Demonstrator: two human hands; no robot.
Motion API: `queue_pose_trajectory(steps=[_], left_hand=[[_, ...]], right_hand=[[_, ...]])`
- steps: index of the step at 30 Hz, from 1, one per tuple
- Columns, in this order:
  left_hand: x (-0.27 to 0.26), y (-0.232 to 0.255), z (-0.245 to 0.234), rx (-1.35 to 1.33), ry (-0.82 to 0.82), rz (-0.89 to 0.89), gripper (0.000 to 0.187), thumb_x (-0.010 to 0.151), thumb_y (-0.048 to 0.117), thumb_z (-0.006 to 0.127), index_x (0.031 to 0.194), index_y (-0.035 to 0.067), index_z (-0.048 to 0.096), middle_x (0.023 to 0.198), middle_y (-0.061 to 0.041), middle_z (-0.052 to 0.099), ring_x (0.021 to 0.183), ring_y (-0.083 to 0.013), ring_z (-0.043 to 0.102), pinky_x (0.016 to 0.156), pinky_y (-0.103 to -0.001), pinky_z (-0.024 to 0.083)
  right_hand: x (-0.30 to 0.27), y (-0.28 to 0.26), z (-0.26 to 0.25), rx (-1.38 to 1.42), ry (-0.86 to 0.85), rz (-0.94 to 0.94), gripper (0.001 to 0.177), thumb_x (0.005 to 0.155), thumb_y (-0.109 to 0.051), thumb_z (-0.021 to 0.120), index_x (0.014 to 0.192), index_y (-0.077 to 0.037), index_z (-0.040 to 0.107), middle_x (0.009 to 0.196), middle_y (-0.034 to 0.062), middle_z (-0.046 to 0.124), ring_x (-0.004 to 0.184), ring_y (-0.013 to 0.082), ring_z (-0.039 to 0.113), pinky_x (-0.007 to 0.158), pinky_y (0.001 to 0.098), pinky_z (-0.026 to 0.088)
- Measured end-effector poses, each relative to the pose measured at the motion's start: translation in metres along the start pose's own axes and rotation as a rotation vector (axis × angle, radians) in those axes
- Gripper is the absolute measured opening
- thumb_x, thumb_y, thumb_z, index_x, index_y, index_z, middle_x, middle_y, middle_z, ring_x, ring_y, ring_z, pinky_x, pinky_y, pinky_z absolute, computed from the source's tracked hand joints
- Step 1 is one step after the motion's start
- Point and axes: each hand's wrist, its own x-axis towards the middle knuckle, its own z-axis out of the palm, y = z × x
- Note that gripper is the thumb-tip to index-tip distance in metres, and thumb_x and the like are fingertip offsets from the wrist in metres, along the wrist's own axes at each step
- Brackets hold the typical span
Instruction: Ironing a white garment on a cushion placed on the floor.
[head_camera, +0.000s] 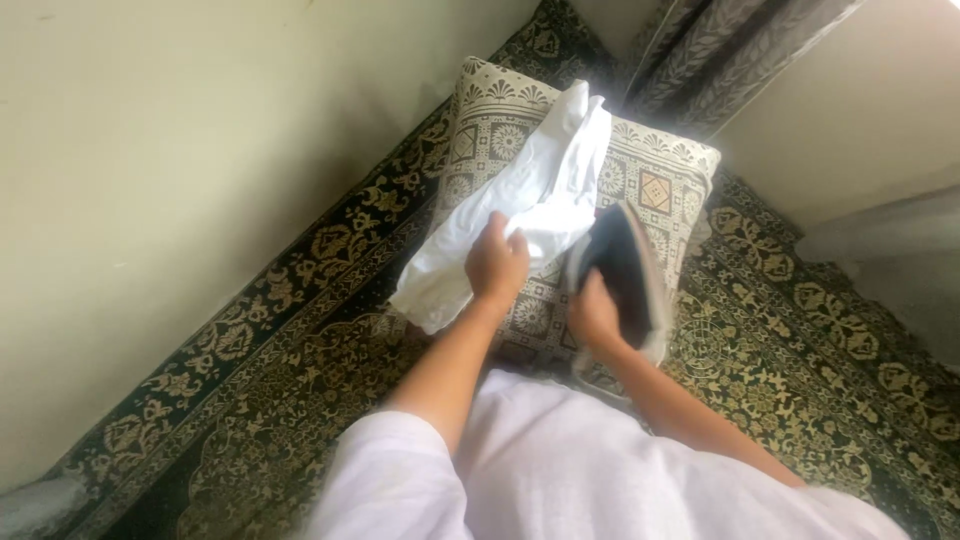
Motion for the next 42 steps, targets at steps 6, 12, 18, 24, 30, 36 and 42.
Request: queue_pose_trajectory(steps=[6, 12, 18, 24, 30, 36, 42], left_hand=[[-0.012, 0.003, -0.001, -0.109, -0.008, 0.334, 0.028, 0.085, 0.015, 0.06, 0.111, 0.012, 0.07, 0.105, -0.017, 0.074, 0.1, -0.04, 0.069, 0.088, -0.048, 0.054], [-0.025, 0.003, -0.026, -0.081, -0.385, 0.372, 0.028, 0.086, 0.018, 0.061, 0.109, 0.018, 0.075, 0.109, -0.012, 0.076, 0.102, -0.0335, 0.071, 0.09, -0.044, 0.055], [-0.009, 0.02, -0.051, -0.039, -0.506, 0.489, 0.028, 0.084, 0.022, 0.062, 0.107, 0.019, 0.078, 0.105, -0.008, 0.078, 0.098, -0.0288, 0.073, 0.088, -0.04, 0.056], [0.045, 0.028, -0.096, -0.072, -0.373, 0.396, 0.029, 0.08, 0.028, 0.069, 0.105, 0.016, 0.078, 0.098, -0.01, 0.078, 0.088, -0.027, 0.075, 0.082, -0.038, 0.057], [0.075, 0.065, -0.109, -0.255, -0.228, 0.393, 0.021, 0.075, 0.025, 0.073, 0.088, 0.011, 0.08, 0.089, -0.01, 0.078, 0.084, -0.0258, 0.075, 0.077, -0.036, 0.057], [0.075, 0.134, -0.14, -0.445, -0.32, 0.619, 0.016, 0.075, 0.02, 0.069, 0.083, 0.009, 0.077, 0.087, -0.009, 0.079, 0.083, -0.0215, 0.077, 0.077, -0.033, 0.058], [0.12, 0.134, -0.144, -0.075, -0.362, 0.747, 0.024, 0.072, 0.015, 0.071, 0.095, 0.012, 0.075, 0.093, -0.01, 0.079, 0.085, -0.0229, 0.075, 0.077, -0.04, 0.057]], right_hand=[[-0.005, -0.003, 0.04, 0.001, 0.075, -0.281, 0.071, 0.081, -0.005, 0.063, 0.144, 0.01, 0.033, 0.124, 0.0417, 0.055, 0.106, 0.0561, 0.057, 0.087, 0.056, 0.049], [0.006, -0.062, -0.078, -0.021, -0.208, -0.247, 0.02, 0.101, -0.014, 0.057, 0.112, -0.006, 0.071, 0.114, 0.0163, 0.071, 0.099, 0.0341, 0.069, 0.092, 0.0461, 0.056], [0.077, -0.123, -0.132, -0.183, 0.03, -0.816, 0.061, 0.083, 0.004, 0.05, 0.139, -0.016, 0.067, 0.151, 0.0144, 0.055, 0.136, 0.0336, 0.051, 0.111, 0.0464, 0.047], [0.136, -0.106, -0.149, -0.861, -0.309, -0.51, 0.034, 0.086, -0.046, 0.081, 0.119, -0.038, 0.074, 0.163, -0.001, 0.042, 0.156, 0.0254, 0.029, 0.126, 0.0518, 0.031], [0.116, -0.105, -0.114, -0.402, -0.262, -0.666, 0.098, 0.063, -0.04, 0.091, 0.15, -0.025, 0.047, 0.161, 0.0136, 0.026, 0.144, 0.041, 0.026, 0.111, 0.0609, 0.029], [0.132, -0.1, -0.093, -0.213, 0.032, -0.648, 0.048, 0.08, -0.034, 0.083, 0.121, -0.011, 0.073, 0.144, 0.0117, 0.06, 0.127, 0.0381, 0.057, 0.102, 0.048, 0.05], [0.195, -0.074, -0.14, 0.232, 0.282, -0.232, 0.037, 0.085, -0.005, 0.073, 0.122, -0.002, 0.073, 0.113, 0.0215, 0.073, 0.097, 0.0297, 0.072, 0.086, 0.0403, 0.057]])
